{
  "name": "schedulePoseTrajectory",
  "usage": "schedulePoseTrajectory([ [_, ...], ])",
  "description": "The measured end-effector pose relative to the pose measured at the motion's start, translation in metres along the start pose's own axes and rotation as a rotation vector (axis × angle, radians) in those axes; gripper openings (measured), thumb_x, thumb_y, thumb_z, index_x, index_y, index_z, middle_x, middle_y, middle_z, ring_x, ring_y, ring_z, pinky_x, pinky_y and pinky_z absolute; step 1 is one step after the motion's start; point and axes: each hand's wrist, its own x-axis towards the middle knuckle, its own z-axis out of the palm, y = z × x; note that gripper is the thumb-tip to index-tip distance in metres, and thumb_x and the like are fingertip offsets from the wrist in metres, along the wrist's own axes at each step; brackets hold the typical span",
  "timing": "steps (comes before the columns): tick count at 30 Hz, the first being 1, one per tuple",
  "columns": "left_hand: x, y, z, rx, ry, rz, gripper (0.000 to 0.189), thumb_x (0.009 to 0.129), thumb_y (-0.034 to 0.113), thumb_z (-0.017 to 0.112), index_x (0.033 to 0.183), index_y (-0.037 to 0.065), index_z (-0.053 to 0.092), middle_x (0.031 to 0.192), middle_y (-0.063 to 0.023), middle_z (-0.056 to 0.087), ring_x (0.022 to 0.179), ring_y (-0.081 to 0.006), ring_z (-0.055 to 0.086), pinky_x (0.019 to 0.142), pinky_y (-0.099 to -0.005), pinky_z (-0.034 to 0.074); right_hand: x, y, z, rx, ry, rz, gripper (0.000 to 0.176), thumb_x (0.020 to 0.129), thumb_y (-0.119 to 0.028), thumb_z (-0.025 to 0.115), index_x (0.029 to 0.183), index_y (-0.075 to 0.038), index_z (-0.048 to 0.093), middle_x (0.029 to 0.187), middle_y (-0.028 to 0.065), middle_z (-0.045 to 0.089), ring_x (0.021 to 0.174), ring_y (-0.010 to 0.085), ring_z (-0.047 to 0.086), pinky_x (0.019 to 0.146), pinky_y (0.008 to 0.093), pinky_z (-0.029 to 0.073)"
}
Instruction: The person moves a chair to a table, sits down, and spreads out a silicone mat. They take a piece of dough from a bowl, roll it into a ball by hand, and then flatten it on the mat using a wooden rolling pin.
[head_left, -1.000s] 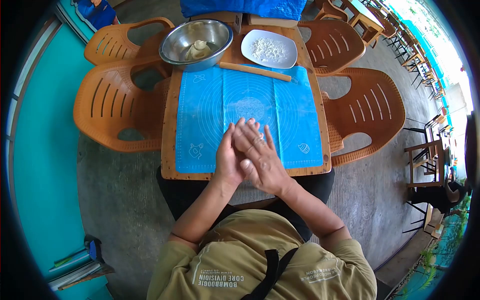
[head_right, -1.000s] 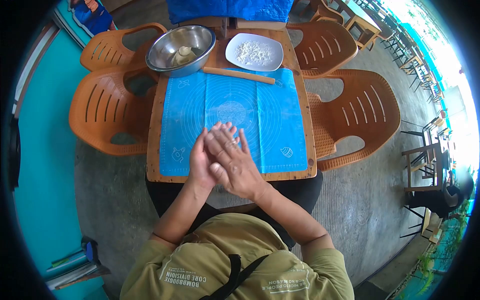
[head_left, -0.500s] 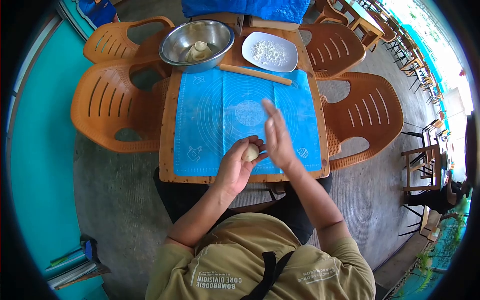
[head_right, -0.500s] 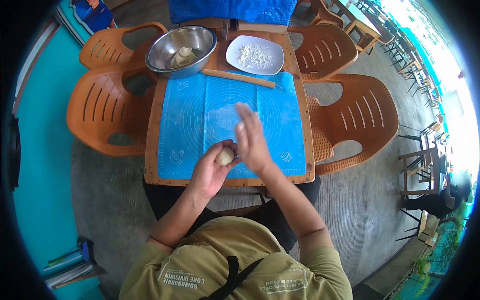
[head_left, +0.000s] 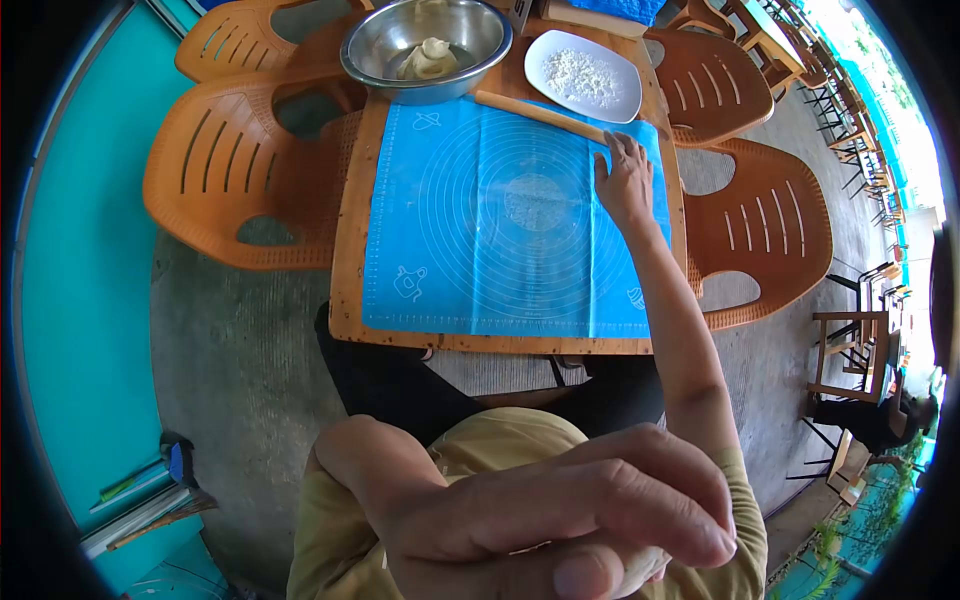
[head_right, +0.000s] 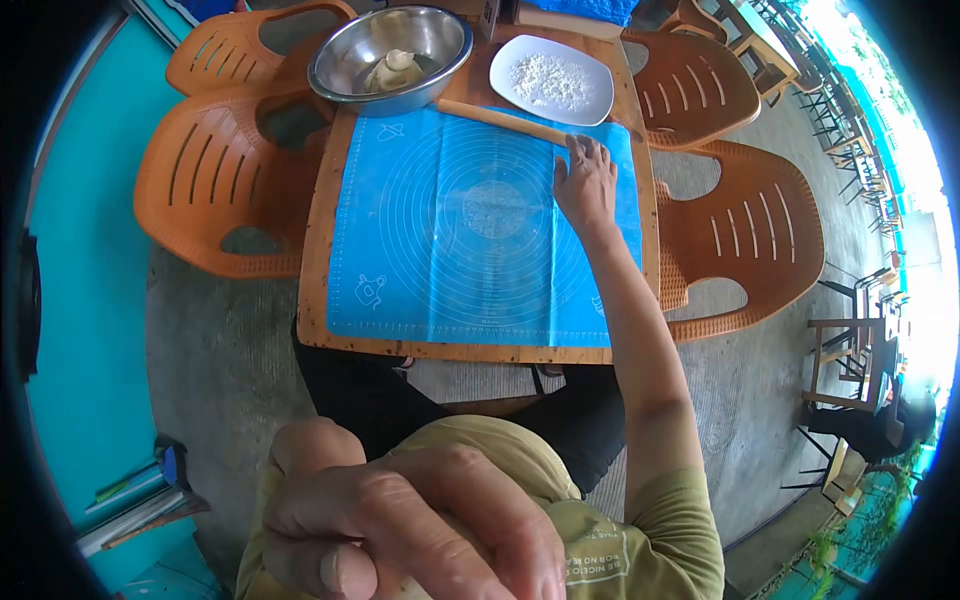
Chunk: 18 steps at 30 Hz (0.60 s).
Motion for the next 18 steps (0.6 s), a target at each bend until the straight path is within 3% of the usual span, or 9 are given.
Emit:
schedulePoseTrajectory([
  [3, -0.014, -0.044, -0.012, 0.221, -0.044, 0.201, 0.078, 0.105, 0.051, 0.048, 0.164, 0.015, 0.011, 0.169, -0.0166, 0.013, 0.156, -0.0353, 0.011, 0.127, -0.0446, 0.011, 0.011, 0.006, 0.007, -0.024, -0.057, -0.036, 0.04, 0.093, -0.018, 0.067, 0.132, -0.01, 0.064, 0.133, 0.0118, 0.062, 0.125, 0.0319, 0.056, 0.102, 0.0468, 0.045],
  [4, 0.0, -0.03, 0.004, 0.219, -0.038, 0.202, 0.078, 0.105, 0.051, 0.048, 0.164, 0.015, 0.011, 0.169, -0.0166, 0.013, 0.156, -0.0353, 0.011, 0.127, -0.0446, 0.011, 0.014, 0.008, 0.012, -0.023, -0.063, -0.036, 0.04, 0.093, -0.018, 0.067, 0.132, -0.01, 0.064, 0.133, 0.0118, 0.062, 0.125, 0.0319, 0.056, 0.102, 0.0468, 0.045],
  [5, 0.026, -0.003, 0.032, 0.205, 0.383, 0.118, 0.055, 0.105, 0.039, 0.045, 0.142, 0.0, 0.034, 0.135, -0.0261, 0.037, 0.118, -0.0359, 0.04, 0.106, -0.0453, 0.034, 0.016, 0.011, 0.016, -0.03, -0.084, -0.065, 0.04, 0.093, -0.019, 0.066, 0.132, -0.009, 0.064, 0.132, 0.0114, 0.062, 0.125, 0.0311, 0.055, 0.101, 0.0469, 0.044],
  [6, 0.039, 0.016, 0.046, 0.186, 0.799, 0.027, 0.047, 0.105, 0.028, 0.041, 0.119, -0.014, 0.058, 0.1, -0.0356, 0.061, 0.079, -0.0365, 0.068, 0.085, -0.046, 0.056, 0.018, 0.013, 0.02, -0.038, -0.101, -0.094, 0.041, 0.092, -0.02, 0.065, 0.132, -0.009, 0.063, 0.132, 0.011, 0.061, 0.126, 0.0302, 0.054, 0.101, 0.0471, 0.043],
  [9, 0.004, 0.01, 0.009, 0.027, 0.846, -0.101, 0.048, 0.102, 0.027, 0.041, 0.129, -0.011, 0.055, 0.112, -0.0318, 0.06, 0.092, -0.0346, 0.067, 0.09, -0.0454, 0.055, 0.025, 0.016, 0.028, -0.039, -0.15, -0.094, 0.041, 0.092, -0.022, 0.066, 0.131, -0.01, 0.064, 0.13, 0.0097, 0.061, 0.126, 0.0284, 0.054, 0.101, 0.0458, 0.042],
  [11, -0.021, 0.008, -0.015, 0.138, 1.127, -0.236, 0.049, 0.101, 0.023, 0.042, 0.139, -0.007, 0.049, 0.125, -0.0245, 0.058, 0.109, -0.0308, 0.062, 0.095, -0.0447, 0.052, 0.03, 0.015, 0.028, -0.05, -0.167, -0.079, 0.041, 0.091, -0.023, 0.067, 0.131, -0.011, 0.065, 0.128, 0.0094, 0.062, 0.125, 0.0282, 0.054, 0.101, 0.0455, 0.041],
  [13, -0.057, 0.0, -0.051, 0.229, 1.269, -0.368, 0.048, 0.102, 0.016, 0.041, 0.143, -0.007, 0.043, 0.132, -0.0195, 0.055, 0.123, -0.0289, 0.055, 0.098, -0.0422, 0.051, 0.033, 0.012, 0.025, -0.062, -0.189, -0.06, 0.041, 0.091, -0.023, 0.068, 0.13, -0.011, 0.066, 0.126, 0.0091, 0.062, 0.124, 0.0279, 0.054, 0.101, 0.0452, 0.041],
  [16, -0.086, -0.015, -0.083, 0.469, 1.398, -0.482, 0.042, 0.103, 0.011, 0.048, 0.142, -0.005, 0.045, 0.131, -0.0179, 0.056, 0.122, -0.0256, 0.057, 0.096, -0.0399, 0.053, 0.039, 0.007, 0.019, -0.074, -0.228, -0.055, 0.04, 0.09, -0.025, 0.07, 0.127, -0.011, 0.067, 0.123, 0.0093, 0.062, 0.122, 0.027, 0.055, 0.101, 0.0454, 0.04],
  [18, -0.1, -0.026, -0.102, 0.612, 1.337, -0.514, 0.042, 0.103, 0.01, 0.053, 0.142, -0.004, 0.046, 0.13, -0.0169, 0.056, 0.12, -0.0242, 0.059, 0.094, -0.0388, 0.055, 0.042, 0.007, 0.017, -0.099, -0.242, -0.091, 0.037, 0.089, -0.025, 0.071, 0.122, -0.01, 0.068, 0.12, 0.0094, 0.064, 0.119, 0.0263, 0.056, 0.1, 0.046, 0.04],
])
